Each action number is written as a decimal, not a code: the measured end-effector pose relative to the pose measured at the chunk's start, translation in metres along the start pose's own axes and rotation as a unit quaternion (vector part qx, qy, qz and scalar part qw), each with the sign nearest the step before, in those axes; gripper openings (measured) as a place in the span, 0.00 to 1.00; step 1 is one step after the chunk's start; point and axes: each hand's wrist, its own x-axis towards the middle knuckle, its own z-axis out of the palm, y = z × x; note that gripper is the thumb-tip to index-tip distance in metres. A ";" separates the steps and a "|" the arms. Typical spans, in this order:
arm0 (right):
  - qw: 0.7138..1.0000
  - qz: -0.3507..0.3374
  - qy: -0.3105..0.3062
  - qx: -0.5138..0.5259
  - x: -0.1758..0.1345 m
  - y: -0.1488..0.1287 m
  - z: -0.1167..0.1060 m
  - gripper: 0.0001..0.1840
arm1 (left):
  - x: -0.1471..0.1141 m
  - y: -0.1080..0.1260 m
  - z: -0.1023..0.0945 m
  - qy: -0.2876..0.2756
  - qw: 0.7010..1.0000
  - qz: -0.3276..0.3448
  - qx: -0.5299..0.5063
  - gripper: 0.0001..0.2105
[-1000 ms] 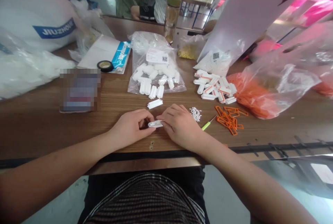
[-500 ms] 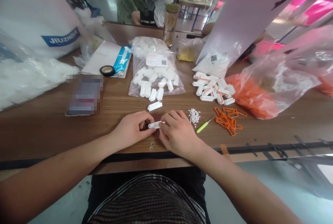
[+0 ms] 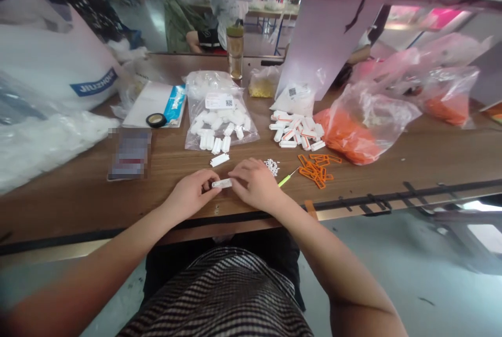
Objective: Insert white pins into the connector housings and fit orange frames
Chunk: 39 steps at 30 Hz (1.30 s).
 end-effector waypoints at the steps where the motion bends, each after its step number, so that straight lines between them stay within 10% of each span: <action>1: 1.000 0.015 0.026 0.004 -0.003 0.008 -0.008 0.12 | -0.002 0.002 0.002 0.011 1.000 -0.007 0.002 0.03; 6: 0.981 0.184 0.027 -0.056 -0.026 0.069 -0.046 0.12 | -0.017 0.003 0.015 0.086 0.996 0.000 0.006 0.03; 12: 0.979 0.192 -0.016 -0.059 -0.040 0.110 -0.051 0.14 | -0.020 0.000 0.016 0.074 0.997 -0.001 0.008 0.04; 22: 0.984 0.135 -0.044 -0.109 -0.029 0.117 -0.042 0.13 | -0.016 0.010 0.013 0.051 0.998 -0.007 0.021 0.04; 39: 0.964 0.237 -0.033 -0.119 -0.024 0.107 -0.036 0.10 | -0.019 0.006 0.010 0.031 0.999 -0.003 0.017 0.03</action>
